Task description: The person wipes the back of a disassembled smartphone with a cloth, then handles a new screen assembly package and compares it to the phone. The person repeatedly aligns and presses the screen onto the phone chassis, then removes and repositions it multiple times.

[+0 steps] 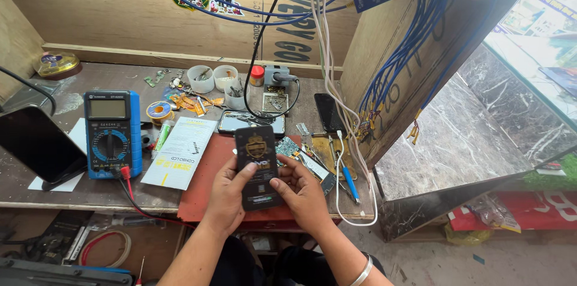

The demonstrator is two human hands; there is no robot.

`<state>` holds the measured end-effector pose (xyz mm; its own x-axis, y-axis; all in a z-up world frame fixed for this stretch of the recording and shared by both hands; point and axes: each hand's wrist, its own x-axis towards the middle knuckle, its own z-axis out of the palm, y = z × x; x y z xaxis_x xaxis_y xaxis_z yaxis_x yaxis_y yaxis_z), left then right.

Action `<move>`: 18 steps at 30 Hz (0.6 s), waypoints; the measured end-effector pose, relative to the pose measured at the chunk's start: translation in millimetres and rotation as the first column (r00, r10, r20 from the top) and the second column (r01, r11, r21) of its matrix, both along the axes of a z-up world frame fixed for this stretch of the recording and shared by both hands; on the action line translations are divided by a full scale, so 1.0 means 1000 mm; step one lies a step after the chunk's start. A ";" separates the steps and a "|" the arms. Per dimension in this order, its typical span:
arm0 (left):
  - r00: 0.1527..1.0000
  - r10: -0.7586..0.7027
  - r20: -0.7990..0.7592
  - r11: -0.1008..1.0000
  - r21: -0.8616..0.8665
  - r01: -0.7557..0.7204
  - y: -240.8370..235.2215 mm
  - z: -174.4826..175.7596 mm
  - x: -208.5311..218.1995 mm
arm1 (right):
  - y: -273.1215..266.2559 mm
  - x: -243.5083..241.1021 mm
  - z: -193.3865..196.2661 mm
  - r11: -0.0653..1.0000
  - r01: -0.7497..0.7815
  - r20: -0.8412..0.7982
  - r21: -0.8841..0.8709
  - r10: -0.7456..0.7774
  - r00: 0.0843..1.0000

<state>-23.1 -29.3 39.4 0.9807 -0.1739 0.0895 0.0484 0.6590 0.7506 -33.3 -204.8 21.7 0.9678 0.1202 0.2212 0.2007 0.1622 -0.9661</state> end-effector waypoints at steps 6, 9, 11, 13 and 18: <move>0.999 0.031 -0.030 0.976 -0.213 -0.037 0.011 -0.002 0.002 | -0.006 -0.003 -0.015 0.944 0.075 0.107 0.321 -0.115 0.988; 0.996 0.047 -0.074 0.971 -0.230 -0.063 0.012 -0.004 0.004 | -0.014 -0.005 -0.012 0.881 0.112 0.099 0.459 -0.176 0.979; 0.994 0.038 -0.103 0.960 -0.271 -0.064 0.013 -0.006 0.003 | -0.019 -0.007 -0.001 0.910 0.153 0.114 0.384 -0.212 0.971; 0.990 0.036 -0.134 0.949 -0.307 -0.076 0.015 -0.007 0.004 | -0.023 -0.011 0.014 0.966 0.214 0.158 0.146 -0.237 0.959; 0.987 0.003 -0.163 0.927 -0.371 -0.064 0.018 -0.014 0.008 | -0.013 -0.025 0.044 0.806 0.166 0.254 -0.568 -0.021 0.967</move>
<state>-14.9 -11.5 25.3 0.9922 -0.1241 -0.0134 0.1176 0.8931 0.4343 -58.1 -217.4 65.9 0.9132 0.2079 0.3506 0.4074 -0.4449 -0.7975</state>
